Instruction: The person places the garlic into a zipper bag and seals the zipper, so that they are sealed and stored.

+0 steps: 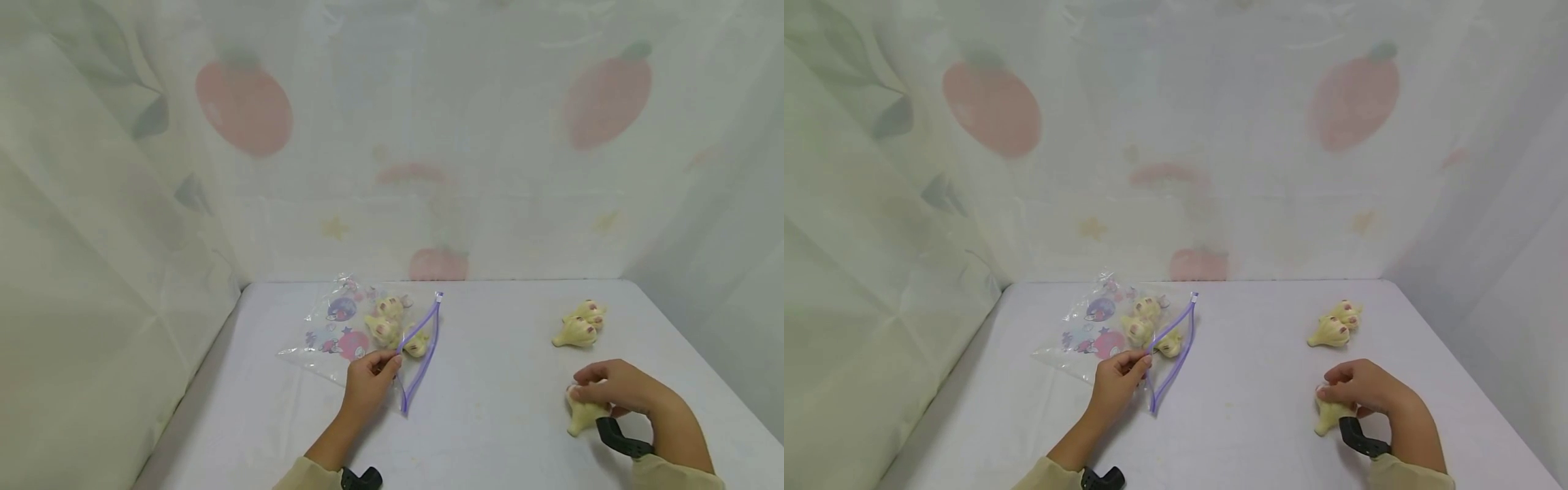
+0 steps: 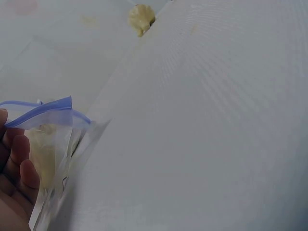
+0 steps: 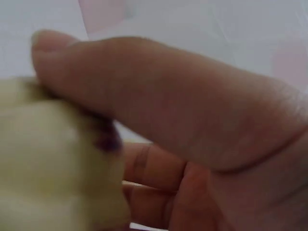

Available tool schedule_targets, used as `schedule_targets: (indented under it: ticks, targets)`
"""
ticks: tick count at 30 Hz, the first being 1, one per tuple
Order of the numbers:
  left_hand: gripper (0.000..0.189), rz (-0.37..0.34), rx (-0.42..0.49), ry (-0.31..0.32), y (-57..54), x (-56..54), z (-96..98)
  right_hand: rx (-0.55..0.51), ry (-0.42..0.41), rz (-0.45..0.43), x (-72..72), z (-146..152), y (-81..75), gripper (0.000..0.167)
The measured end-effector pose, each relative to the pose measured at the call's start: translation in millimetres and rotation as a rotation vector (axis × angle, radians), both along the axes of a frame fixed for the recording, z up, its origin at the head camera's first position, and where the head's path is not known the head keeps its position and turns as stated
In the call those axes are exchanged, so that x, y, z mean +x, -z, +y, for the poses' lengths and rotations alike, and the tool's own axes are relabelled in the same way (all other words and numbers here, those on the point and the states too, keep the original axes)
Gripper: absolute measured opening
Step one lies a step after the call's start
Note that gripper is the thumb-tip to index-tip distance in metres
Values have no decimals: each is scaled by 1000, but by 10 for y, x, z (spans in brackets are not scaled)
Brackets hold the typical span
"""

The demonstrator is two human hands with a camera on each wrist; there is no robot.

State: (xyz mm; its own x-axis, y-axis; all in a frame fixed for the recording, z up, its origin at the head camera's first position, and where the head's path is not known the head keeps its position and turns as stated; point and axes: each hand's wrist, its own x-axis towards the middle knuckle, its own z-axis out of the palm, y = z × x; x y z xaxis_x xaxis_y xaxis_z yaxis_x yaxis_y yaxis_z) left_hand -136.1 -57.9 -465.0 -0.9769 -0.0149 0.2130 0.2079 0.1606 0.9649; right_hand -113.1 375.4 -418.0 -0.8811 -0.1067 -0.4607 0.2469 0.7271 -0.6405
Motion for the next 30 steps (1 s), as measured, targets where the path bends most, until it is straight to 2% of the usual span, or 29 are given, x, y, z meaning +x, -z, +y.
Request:
schedule_targets:
  ticks: [2, 4, 10, 14, 19, 25, 30]
  targets:
    - [13, -2, 2, 9, -43, 22, 0, -21, -15, 25, -4, -17, 7, 54]
    - [14, -9, 6, 15, -35, 22, -3, -45, -29, 47, -9, -39, 19, 52]
    - [14, -10, 20, 10, 166, -68, -25, -89, -97, 130, -56, -153, 75, 47]
    - [13, 6, 27, 14, 230, -97, -43, -92, -109, 179, -93, -247, 117, 51]
    - [17, 24, 25, 21, 234, -105, -54, -96, -85, 192, -121, -333, 151, 56]
    - [21, 14, 15, 27, 224, -112, -54, -116, -36, 188, -153, -399, 178, 44]
    - [18, 4, 16, 24, 223, -110, -51, -143, 5, 243, -171, -440, 220, 41]
